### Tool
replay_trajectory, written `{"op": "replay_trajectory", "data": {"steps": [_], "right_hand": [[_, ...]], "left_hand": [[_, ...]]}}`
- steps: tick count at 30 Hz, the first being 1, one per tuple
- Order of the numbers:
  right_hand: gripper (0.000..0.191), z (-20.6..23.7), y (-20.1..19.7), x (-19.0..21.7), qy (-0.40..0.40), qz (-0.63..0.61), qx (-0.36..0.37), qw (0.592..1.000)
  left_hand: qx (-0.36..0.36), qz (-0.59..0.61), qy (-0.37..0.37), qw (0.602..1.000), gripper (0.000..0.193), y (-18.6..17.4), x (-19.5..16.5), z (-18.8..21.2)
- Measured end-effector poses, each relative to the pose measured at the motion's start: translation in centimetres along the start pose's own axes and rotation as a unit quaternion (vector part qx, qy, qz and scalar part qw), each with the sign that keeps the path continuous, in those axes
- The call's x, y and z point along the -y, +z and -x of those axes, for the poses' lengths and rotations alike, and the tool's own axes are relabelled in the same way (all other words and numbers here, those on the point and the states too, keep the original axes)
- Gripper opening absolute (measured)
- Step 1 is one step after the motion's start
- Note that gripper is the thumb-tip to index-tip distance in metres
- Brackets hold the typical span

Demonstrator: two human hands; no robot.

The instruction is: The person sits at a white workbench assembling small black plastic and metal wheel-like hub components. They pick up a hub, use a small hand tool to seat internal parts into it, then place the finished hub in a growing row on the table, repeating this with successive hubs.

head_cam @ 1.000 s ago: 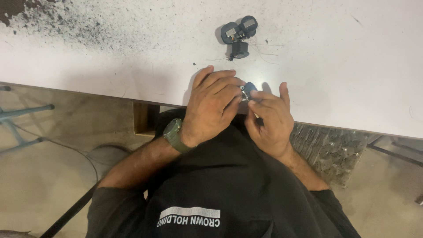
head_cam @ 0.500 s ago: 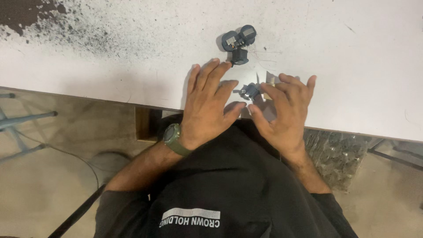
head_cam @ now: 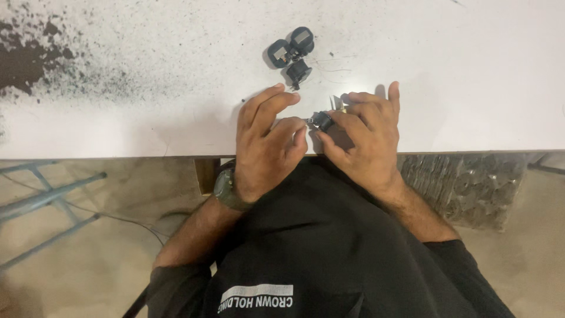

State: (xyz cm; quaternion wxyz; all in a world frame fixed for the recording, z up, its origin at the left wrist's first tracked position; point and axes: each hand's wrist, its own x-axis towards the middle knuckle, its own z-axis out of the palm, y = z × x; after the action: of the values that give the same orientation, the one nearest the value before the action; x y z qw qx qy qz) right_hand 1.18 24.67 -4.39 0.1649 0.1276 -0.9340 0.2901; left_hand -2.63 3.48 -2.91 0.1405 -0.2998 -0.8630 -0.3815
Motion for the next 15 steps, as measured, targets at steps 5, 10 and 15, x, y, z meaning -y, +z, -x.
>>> {"op": "replay_trajectory", "data": {"steps": [5,10,15], "right_hand": [[0.034,-0.2,-1.0,-0.6,-0.002,-0.011,0.010,1.000],[0.035,-0.4,-1.6,-1.0,-0.016,-0.015,0.031,0.999],[0.036,-0.5,-1.7,-0.9,-0.013,-0.025,0.040,0.999]], "left_hand": [[0.046,-0.009,0.060,0.997,0.018,0.3,-0.4,-1.1],[0.056,0.014,0.062,0.996,0.019,0.9,-0.9,-2.1],[0.073,0.060,-0.018,0.995,0.020,0.8,-0.6,-3.3]]}}
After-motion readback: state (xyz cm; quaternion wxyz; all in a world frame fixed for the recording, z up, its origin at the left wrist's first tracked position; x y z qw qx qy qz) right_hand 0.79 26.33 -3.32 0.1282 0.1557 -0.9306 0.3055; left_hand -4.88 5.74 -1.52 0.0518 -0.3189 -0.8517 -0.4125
